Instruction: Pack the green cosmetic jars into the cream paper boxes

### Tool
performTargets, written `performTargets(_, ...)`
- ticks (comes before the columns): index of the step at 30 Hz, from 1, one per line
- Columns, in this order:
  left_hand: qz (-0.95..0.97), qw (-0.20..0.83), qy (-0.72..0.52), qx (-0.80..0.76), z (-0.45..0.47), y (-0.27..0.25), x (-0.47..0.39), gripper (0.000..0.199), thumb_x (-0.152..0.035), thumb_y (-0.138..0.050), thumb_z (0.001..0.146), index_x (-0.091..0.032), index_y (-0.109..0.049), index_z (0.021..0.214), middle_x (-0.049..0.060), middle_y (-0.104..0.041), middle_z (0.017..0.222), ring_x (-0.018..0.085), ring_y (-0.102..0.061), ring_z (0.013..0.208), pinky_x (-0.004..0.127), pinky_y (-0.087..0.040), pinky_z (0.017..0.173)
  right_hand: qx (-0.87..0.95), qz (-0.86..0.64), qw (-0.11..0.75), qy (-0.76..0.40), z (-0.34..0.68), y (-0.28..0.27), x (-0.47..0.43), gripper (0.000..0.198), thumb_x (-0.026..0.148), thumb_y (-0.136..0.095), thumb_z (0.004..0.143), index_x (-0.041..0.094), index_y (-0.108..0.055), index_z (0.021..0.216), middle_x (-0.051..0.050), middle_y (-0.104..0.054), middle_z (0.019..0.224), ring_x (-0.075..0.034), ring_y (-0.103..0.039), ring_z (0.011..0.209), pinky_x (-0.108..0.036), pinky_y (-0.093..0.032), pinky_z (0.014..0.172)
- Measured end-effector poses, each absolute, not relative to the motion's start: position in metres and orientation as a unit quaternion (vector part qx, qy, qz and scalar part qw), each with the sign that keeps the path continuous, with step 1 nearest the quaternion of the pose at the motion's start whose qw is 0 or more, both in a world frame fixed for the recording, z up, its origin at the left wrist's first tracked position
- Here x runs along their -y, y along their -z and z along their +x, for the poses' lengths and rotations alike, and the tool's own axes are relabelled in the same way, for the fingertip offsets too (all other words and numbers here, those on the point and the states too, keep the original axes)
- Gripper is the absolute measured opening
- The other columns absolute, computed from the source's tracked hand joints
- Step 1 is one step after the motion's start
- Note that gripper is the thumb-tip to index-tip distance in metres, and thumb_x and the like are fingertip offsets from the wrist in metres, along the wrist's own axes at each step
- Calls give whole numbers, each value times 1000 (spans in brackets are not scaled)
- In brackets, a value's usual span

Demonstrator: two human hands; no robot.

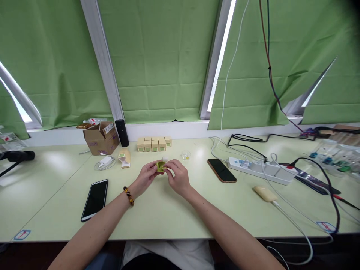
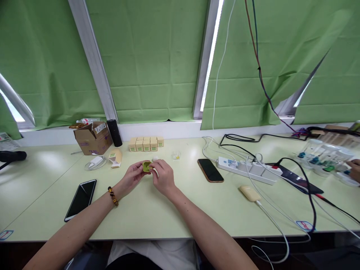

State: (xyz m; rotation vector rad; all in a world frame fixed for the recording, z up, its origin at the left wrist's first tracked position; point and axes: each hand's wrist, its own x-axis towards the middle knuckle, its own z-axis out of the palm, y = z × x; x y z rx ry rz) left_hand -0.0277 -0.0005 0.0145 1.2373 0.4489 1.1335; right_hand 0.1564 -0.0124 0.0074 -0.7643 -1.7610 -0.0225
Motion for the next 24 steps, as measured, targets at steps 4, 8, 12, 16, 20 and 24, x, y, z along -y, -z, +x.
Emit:
performTargets(4,555,644,-489,-196,-27,-14,2,40,-36,-74,92,-14,-71,126,15,-72,121,23,-67,107,39,-51,100,754,-352,550,76,156,-8,13,15,13,-56,95,22,-69,97,-6,-67,88,-21,-61,80,-34,-47,68)
performTargets(8,559,640,-485,-204,-26,-10,1,42,-37,-76,90,-14,-71,125,16,-72,121,24,-67,109,40,-50,103,763,-366,519,119,156,-7,12,16,13,-56,96,21,-69,93,-5,-64,79,-20,-56,73,-33,-40,65)
performTargets(12,558,637,-488,-214,-27,-9,0,42,-35,-78,89,-15,-71,125,15,-73,120,23,-68,108,39,-50,102,761,-368,514,146,157,-6,11,15,15,-57,96,20,-70,92,-3,-64,73,-19,-55,70,-34,-37,68)
performTargets(16,564,633,-485,-215,-27,-10,1,42,-36,-78,88,-15,-71,125,14,-73,120,23,-68,107,39,-50,102,760,-351,526,146,157,-4,9,15,13,-57,96,20,-70,93,-1,-66,70,-16,-54,65,-34,-38,72)
performTargets(20,567,634,-480,-214,-27,-10,1,42,-35,-79,88,-16,-70,125,14,-74,118,22,-69,106,38,-50,101,764,-346,527,139,158,-4,8,17,14,-56,96,20,-71,92,-1,-67,69,-15,-54,62,-32,-38,71)
performTargets(24,566,634,-479,-219,-27,-10,0,45,-37,-81,85,-15,-71,123,14,-75,114,21,-69,102,38,-50,100,767,-337,527,142,159,-5,8,19,13,-55,96,20,-71,88,-1,-66,65,-14,-55,60,-31,-37,69)
